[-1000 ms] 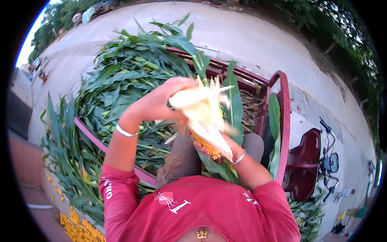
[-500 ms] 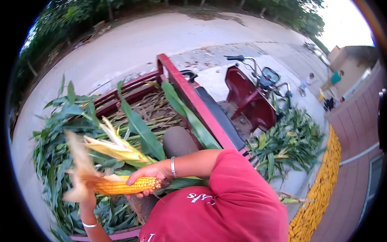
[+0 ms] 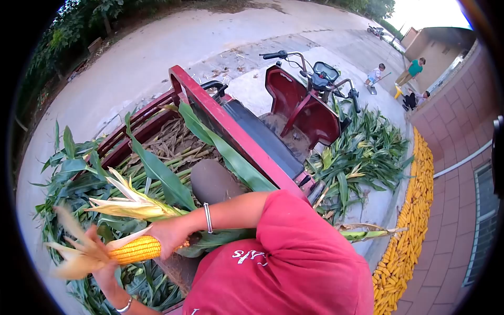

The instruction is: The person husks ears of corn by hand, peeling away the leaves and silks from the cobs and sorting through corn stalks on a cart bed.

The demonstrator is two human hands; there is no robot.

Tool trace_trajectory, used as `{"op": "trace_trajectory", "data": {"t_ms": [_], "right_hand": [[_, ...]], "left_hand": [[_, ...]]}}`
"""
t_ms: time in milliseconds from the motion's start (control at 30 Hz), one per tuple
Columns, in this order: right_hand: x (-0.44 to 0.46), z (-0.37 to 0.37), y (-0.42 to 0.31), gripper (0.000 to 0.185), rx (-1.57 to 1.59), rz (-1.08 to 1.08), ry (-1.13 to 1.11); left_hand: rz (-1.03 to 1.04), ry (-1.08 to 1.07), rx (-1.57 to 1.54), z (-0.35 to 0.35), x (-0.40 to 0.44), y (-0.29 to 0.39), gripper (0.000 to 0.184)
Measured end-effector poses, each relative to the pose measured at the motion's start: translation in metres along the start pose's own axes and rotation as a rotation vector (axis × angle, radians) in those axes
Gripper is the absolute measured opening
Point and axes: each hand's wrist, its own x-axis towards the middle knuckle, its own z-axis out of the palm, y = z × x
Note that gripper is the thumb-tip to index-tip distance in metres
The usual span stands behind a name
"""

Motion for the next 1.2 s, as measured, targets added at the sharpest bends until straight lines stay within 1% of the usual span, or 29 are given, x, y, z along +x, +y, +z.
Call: {"op": "trace_trajectory", "data": {"t_ms": [33, 100, 133, 167, 233, 267, 300, 333, 367, 433, 500, 533, 567, 600, 633, 667, 700, 733, 767, 833, 867, 900, 933, 967, 1000, 1033, 1100, 1167, 1200], "right_hand": [[-0.001, -0.007, -0.007, 0.073, 0.005, -0.001, 0.002], [-0.003, -0.014, -0.018, 0.068, -0.310, 0.189, -0.109], [0.001, -0.010, -0.011, 0.062, -0.424, 0.220, -0.075], [0.001, -0.009, -0.004, 0.062, -0.418, 0.218, -0.076], [-0.004, -0.011, -0.010, 0.059, -0.366, -0.077, 0.087], [-0.005, -0.015, -0.014, 0.055, -0.485, -0.017, -0.022], [-0.006, -0.018, -0.013, 0.055, -0.474, -0.021, -0.026], [-0.006, -0.016, -0.009, 0.054, -0.398, 0.057, -0.004], [-0.003, -0.015, -0.007, 0.054, -0.323, 0.130, 0.006], [-0.008, -0.025, -0.029, 0.053, -0.236, 0.210, -0.097], [-0.004, -0.016, -0.004, 0.054, -0.155, 0.023, -0.059], [0.001, -0.010, 0.009, 0.056, -0.132, 0.065, -0.057], [-0.001, -0.017, -0.024, 0.056, -0.072, 0.225, -0.108], [0.003, -0.012, -0.011, 0.054, -0.064, 0.160, -0.067], [0.009, -0.006, 0.011, 0.051, -0.139, 0.054, -0.011], [0.010, -0.007, -0.001, 0.049, -0.062, 0.065, -0.007], [0.013, -0.010, -0.013, 0.050, -0.104, 0.196, -0.025], [0.016, -0.003, 0.001, 0.054, -0.147, 0.101, 0.072], [0.020, -0.003, -0.021, 0.057, -0.026, 0.380, 0.027], [0.030, 0.007, 0.014, 0.057, -0.059, 0.156, 0.107], [0.034, 0.019, 0.031, 0.049, 0.112, -0.020, 0.168], [0.036, 0.029, 0.032, 0.049, 0.111, -0.031, 0.156], [0.036, 0.042, 0.030, 0.043, 0.541, 0.091, 0.105], [0.037, 0.055, 0.028, 0.038, 0.963, 0.214, 0.049], [0.042, 0.076, 0.021, 0.038, 1.086, 0.227, 0.173], [0.050, 0.088, 0.022, 0.038, 1.134, 0.234, 0.235], [0.055, 0.083, 0.021, 0.036, 1.222, 0.282, 0.143], [0.057, 0.076, 0.033, 0.037, 1.458, 0.309, -0.043], [0.060, 0.075, 0.026, 0.044, 1.525, 0.267, -0.058]], "left_hand": [[-0.010, -0.123, 0.026, 0.011, -0.002, 0.012, 0.083], [-0.097, -0.228, 0.412, 0.041, 0.008, 0.048, 0.078], [-0.092, -0.212, 0.520, 0.045, 0.010, 0.045, 0.069], [-0.132, -0.181, 0.569, 0.049, 0.009, 0.049, 0.053], [0.117, -0.388, 0.852, 0.034, 0.013, 0.038, 0.042], [0.036, -0.238, 0.644, 0.034, 0.006, 0.030, 0.038], [-0.045, -0.084, 0.439, 0.037, 0.000, 0.028, 0.037], [0.016, -0.070, 0.447, 0.037, -0.001, 0.026, 0.039], [0.076, -0.056, 0.457, 0.036, -0.002, 0.026, 0.047], [-0.032, 0.002, 0.352, 0.020, -0.013, 0.011, 0.047], [-0.055, 0.049, 0.064, 0.011, -0.012, 0.007, 0.051], [-0.072, 0.117, -0.034, 0.012, -0.009, 0.013, 0.046], [-0.081, 0.201, -0.147, 0.022, -0.003, 0.023, 0.042], [-0.073, 0.276, -0.268, 0.032, 0.004, 0.031, 0.040], [-0.051, 0.341, -0.378, 0.042, 0.012, 0.037, 0.039], [-0.002, 0.296, -0.513, 0.037, 0.018, 0.033, 0.038], [0.066, 0.234, -0.646, 0.030, 0.024, 0.028, 0.037], [0.081, 0.322, -0.752, 0.031, 0.032, 0.029, 0.037], [0.097, 0.398, -0.864, 0.032, 0.037, 0.029, 0.037], [0.186, 0.406, -1.047, 0.025, 0.045, 0.015, 0.039], [0.193, 0.456, -1.048, 0.026, 0.050, 0.013, 0.039], [0.195, 0.505, -1.053, 0.025, 0.056, 0.009, 0.040], [0.199, 0.564, -1.118, 0.019, 0.062, 0.002, 0.040], [0.209, 0.565, -1.118, 0.015, 0.070, -0.006, 0.040], [0.181, 0.666, -1.181, 0.011, 0.077, -0.014, 0.039], [0.159, 0.764, -1.242, 0.006, 0.082, -0.020, 0.039], [0.169, 0.762, -1.171, -0.002, 0.081, -0.022, 0.038], [0.156, 0.801, -1.183, -0.011, 0.083, -0.015, 0.038], [0.263, 0.764, -1.313, -0.012, 0.083, -0.013, 0.036]]}}
